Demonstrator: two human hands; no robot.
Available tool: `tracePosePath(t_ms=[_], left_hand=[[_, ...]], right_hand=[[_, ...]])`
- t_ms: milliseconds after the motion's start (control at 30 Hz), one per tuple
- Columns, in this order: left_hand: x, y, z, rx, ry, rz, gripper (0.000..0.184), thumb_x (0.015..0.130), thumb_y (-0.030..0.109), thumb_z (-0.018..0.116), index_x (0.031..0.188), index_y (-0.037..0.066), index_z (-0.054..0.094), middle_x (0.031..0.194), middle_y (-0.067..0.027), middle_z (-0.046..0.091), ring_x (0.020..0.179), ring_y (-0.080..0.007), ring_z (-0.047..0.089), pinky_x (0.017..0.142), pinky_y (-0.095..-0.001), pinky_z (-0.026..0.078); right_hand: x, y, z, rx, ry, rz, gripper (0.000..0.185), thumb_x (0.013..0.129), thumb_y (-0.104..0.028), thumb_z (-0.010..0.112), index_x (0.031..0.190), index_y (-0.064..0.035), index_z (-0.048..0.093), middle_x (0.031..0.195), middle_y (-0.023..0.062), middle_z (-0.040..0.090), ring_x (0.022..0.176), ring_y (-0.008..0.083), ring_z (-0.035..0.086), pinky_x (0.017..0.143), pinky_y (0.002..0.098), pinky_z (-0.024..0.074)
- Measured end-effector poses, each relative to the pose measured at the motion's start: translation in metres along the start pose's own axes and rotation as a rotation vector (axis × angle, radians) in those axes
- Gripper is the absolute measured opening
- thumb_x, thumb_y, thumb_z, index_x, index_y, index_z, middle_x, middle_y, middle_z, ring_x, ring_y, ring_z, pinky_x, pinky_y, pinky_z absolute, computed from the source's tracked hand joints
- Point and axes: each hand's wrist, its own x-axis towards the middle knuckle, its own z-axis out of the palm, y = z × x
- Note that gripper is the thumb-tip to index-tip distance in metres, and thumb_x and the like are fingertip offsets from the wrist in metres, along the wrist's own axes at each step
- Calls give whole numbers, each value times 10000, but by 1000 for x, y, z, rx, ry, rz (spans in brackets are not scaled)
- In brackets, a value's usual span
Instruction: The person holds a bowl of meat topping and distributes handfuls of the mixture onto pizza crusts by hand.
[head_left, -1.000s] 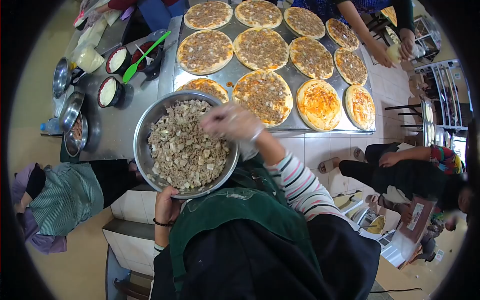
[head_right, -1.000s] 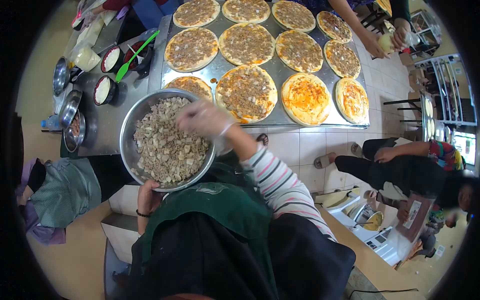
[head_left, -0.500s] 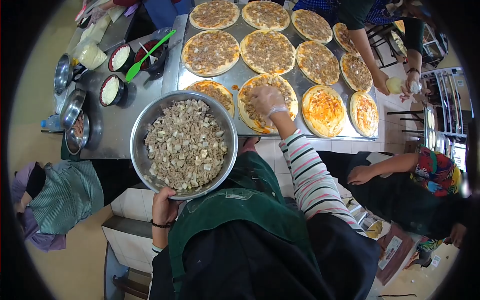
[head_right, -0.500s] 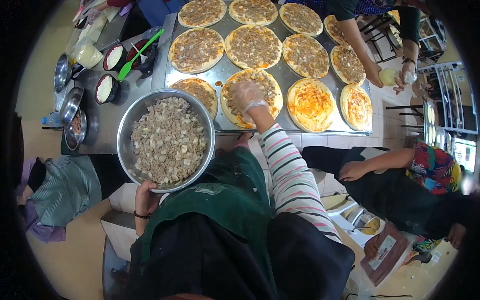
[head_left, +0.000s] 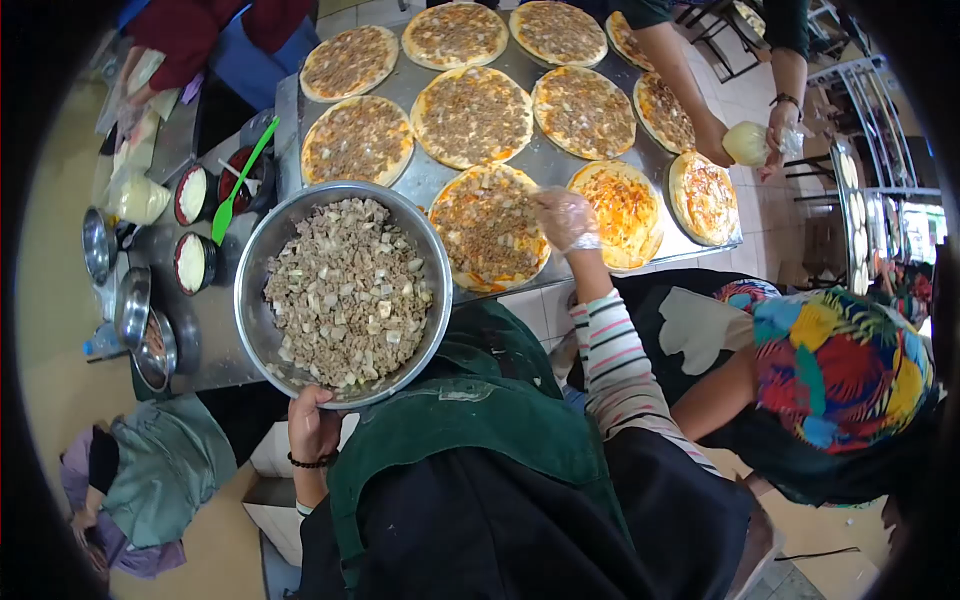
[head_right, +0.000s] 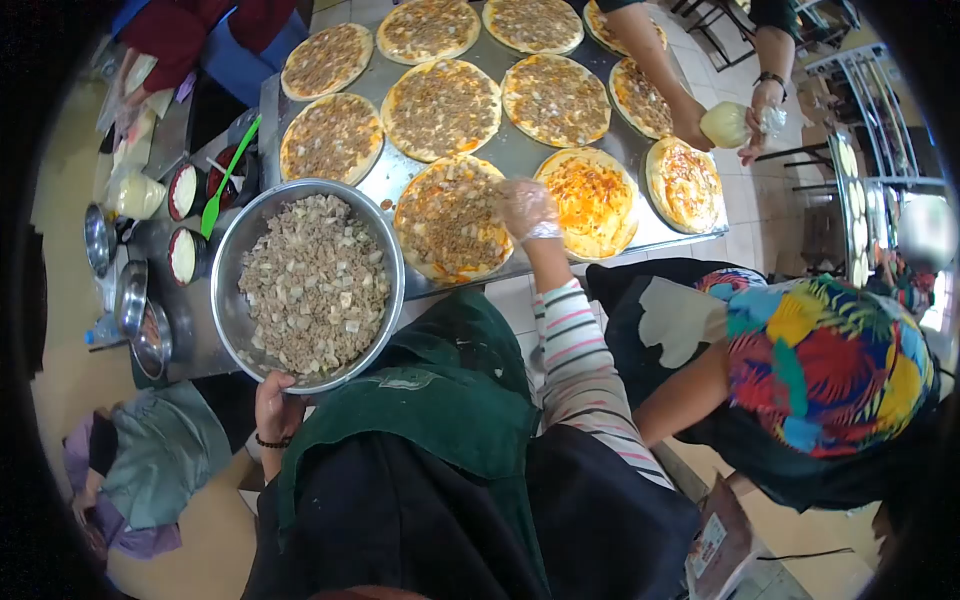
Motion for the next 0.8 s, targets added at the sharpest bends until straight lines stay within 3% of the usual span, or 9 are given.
tracePosePath(t_ms=[33,100,167,400,500,600,667,733,800], left_hand=[[5,3,3,52,-231,107,380,669,40,424,1035,-57,390,1008,-170,499,888,-291,522,743,-419,441],[17,14,17,120,-13,-10,367,665,38,424,1016,-65,398,997,-167,501,881,-282,524,718,-399,451],[28,34,42,106,290,-115,343,662,36,423,990,-66,410,933,-149,523,805,-265,542,666,-378,456],[70,45,42,50,257,-230,123,672,26,431,757,-42,487,731,-132,535,634,-215,525,547,-325,434],[86,49,18,85,187,-240,142,674,12,426,793,-36,488,747,-124,535,641,-214,526,555,-338,441],[97,59,33,156,120,-299,210,671,2,414,869,-32,476,790,-118,532,669,-221,537,582,-364,460],[104,58,40,199,86,-320,254,668,-1,408,913,-29,467,816,-116,531,683,-225,542,596,-378,469],[108,59,34,231,5,-344,322,657,-10,389,975,-36,434,858,-121,525,721,-237,550,623,-403,478],[110,62,34,262,-27,-361,337,653,-13,383,986,-35,428,873,-125,523,730,-241,551,620,-405,480]], right_hand=[[1,-1,6,1,9,14,160,705,-167,483,766,-64,590,783,123,572,743,272,542,661,342,438],[8,-8,14,-182,-113,-186,153,704,-171,485,729,-56,582,731,122,560,700,266,537,636,343,437],[5,-18,-5,-179,-236,-42,138,687,-164,495,708,-53,574,707,116,549,679,261,531,627,352,436],[-25,-28,-9,11,-179,192,106,655,-132,541,714,-60,593,735,116,564,681,256,541,616,337,439],[-9,-102,-64,553,72,440,110,691,-135,532,734,-69,609,754,102,589,674,216,566,595,306,453],[-1,-147,-60,592,-92,-110,199,671,-120,552,853,-39,557,840,126,572,719,225,559,614,308,453],[-1,-183,-35,214,-129,-114,330,645,-138,594,939,-6,523,774,102,567,707,228,555,582,320,454],[0,-209,-24,316,-107,-191,337,626,-126,572,939,-18,504,755,107,547,720,259,545,590,335,456],[-5,-224,0,204,-219,-297,149,634,-93,486,770,-33,500,671,119,498,669,290,537,568,351,452]])
